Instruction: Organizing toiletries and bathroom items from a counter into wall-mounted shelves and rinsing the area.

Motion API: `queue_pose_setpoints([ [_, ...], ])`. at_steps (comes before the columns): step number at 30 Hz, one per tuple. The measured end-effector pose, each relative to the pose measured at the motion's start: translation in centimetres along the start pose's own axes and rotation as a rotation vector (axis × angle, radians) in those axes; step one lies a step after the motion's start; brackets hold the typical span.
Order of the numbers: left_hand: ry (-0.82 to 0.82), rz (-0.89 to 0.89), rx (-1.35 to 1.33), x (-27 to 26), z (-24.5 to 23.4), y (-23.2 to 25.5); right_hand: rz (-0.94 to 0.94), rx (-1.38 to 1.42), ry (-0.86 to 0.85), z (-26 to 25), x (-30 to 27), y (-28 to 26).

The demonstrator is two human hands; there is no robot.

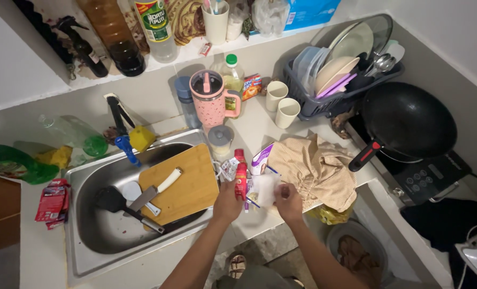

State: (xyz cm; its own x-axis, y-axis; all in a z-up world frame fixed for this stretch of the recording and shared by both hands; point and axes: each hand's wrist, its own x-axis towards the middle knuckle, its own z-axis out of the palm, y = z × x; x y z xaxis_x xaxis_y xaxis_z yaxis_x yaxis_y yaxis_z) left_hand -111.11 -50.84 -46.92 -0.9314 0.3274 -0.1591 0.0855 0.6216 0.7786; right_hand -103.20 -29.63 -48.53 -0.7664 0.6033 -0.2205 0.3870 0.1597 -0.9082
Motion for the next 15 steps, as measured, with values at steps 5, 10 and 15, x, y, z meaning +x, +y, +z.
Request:
queue_pose_setpoints([
  [5,-0.014,0.052,0.011,-0.4,-0.5,0.3,-0.130,-0.231,0.108,0.4,-0.7,-0.3],
  [10,0.009,0.042,-0.044,-1.0,-1.8,1.4,-0.115,-0.221,0.087,0.0,-0.9,-1.3],
  [15,0.021,0.060,-0.411,-1.5,-2.3,4.0,-0.255,-0.060,0.164,-1.1,-1.4,-3.1],
])
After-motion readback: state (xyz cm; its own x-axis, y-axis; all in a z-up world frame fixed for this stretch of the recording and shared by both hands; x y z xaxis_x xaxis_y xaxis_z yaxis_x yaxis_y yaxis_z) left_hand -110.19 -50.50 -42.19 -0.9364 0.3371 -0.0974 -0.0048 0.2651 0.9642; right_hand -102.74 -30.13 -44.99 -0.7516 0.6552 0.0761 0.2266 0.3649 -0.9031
